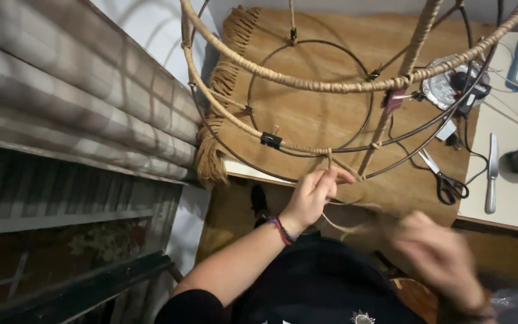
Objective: Weaving and knotting twine around a circular frame to construct a lampshade
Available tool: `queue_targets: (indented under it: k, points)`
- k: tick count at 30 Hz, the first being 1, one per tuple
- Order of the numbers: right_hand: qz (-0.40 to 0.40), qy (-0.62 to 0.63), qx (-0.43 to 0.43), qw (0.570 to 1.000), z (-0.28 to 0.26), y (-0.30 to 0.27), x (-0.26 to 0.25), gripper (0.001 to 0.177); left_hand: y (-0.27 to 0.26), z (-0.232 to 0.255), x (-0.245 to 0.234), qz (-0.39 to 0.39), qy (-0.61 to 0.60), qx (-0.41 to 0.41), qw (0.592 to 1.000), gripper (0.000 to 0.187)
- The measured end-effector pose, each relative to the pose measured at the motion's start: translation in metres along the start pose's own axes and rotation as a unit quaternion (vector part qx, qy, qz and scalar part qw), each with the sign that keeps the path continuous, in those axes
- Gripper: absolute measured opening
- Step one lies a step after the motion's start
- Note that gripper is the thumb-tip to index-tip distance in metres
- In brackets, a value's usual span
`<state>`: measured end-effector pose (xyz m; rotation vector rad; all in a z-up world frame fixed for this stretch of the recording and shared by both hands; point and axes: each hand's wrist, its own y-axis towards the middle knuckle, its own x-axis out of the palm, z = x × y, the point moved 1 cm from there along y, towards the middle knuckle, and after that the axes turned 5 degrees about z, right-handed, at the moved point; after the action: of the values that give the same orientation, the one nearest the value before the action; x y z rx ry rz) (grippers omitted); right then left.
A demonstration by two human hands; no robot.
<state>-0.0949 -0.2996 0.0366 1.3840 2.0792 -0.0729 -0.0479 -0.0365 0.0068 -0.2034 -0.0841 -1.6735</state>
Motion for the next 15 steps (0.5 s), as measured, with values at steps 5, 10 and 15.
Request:
queue_targets:
  k: [5,10,15]
  points:
    - [-0.286,-0.350,0.058,0.890,0.081,-0.027,0.075,0.018,0.009,-0.011,-0.005,-0.167,-0.136,-0.127,0.968,0.040]
    - [-0.108,-0.067,0.193,0.973,0.023,0.033,0.046,0.021,0.016,0.007,-0.002,-0.160,0.017,-0.123,0.979,0.044]
    - [0.019,0.454,0.144,0.879,-0.029,0.080,0.018,0.050,0.021,0.001,-0.010,-0.011,0.609,0.023,0.793,0.050]
